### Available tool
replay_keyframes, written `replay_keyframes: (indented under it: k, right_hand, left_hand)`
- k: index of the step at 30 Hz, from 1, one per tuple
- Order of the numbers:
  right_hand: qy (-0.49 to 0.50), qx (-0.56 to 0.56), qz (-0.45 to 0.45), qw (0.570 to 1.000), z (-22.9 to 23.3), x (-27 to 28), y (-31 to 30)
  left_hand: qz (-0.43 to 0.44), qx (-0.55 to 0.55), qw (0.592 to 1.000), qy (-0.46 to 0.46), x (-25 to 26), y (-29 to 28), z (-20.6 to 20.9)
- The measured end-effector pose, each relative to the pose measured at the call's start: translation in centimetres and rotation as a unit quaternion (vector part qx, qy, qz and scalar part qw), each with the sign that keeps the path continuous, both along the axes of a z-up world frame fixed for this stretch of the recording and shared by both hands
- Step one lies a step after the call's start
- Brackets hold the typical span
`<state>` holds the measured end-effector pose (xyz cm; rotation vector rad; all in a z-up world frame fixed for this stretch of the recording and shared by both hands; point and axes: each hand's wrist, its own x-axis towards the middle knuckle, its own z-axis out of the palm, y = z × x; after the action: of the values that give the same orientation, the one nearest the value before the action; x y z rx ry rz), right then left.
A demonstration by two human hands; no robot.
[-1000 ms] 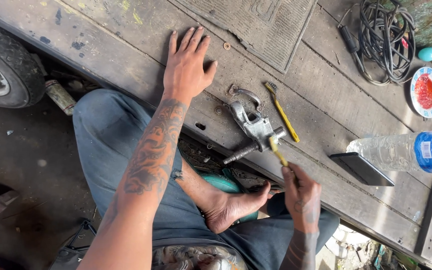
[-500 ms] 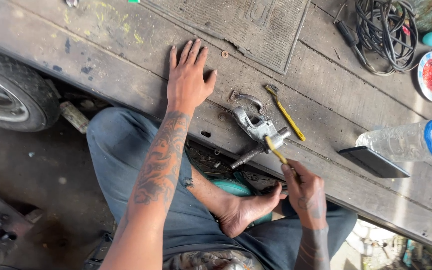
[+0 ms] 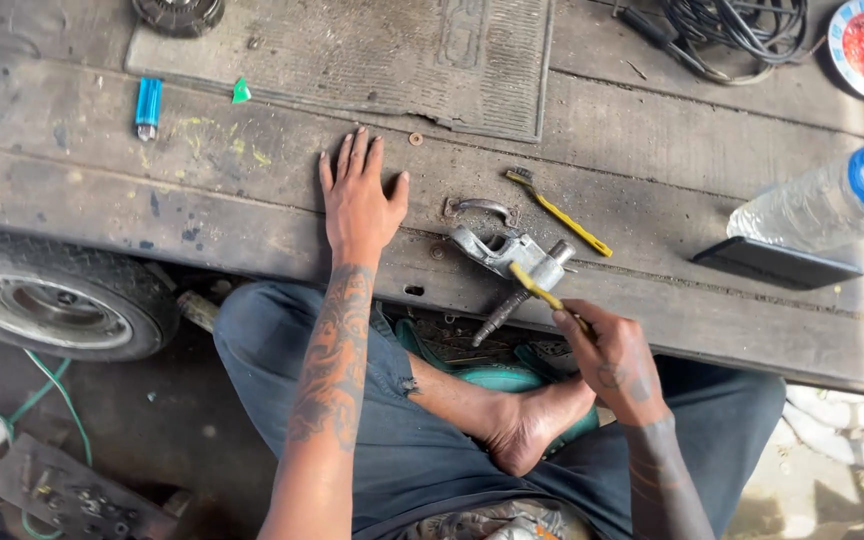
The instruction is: The person sits on a stool and uses a yellow-handled wire brush to scrub a metal part clamped in a vise. They rotate the part to clean different sides and occasionally wipe it with a cloth.
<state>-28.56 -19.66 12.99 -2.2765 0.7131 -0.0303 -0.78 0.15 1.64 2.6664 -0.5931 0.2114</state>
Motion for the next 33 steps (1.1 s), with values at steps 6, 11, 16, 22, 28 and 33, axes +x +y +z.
replay_keyframes:
  k: [6, 11, 16, 22, 28, 33]
  right_hand:
    - [0.02, -0.002, 0.005, 1.0, -1.0, -0.4, -0.4]
    - [0.056, 0.034, 0.034, 0.997, -0.8, -0.9, -0.7]
    - [0.052, 0.024, 0.014, 0.998, 0.0, -1.4, -0.4]
    - [0.021, -0.017, -0.009, 1.0, -0.8, -1.6, -1.6]
    - [0.001, -0.017, -0.012, 1.0, 1.0, -0.9, -1.2]
    - [0.028, 0.01, -0.002, 1.0, 0.7, -0.2, -1.9]
  left_hand:
    - [-0.001, 0.005, 1.0, 0.004, -0.1, 0.2, 0.3]
    - [-0.002, 0.006, 1.0, -0.012, -0.1, 0.2, 0.1]
    - [0.005, 0.012, 1.0, 0.025, -0.4, 0.1, 1.1]
    - [0.003, 0.007, 1.0, 0.022, -0.5, 0.2, 1.2]
    - [0.006, -0.004, 1.0, 0.007, -0.4, 0.2, 0.6]
    - [0.012, -0.009, 1.0, -0.023, -0.1, 0.2, -0.3]
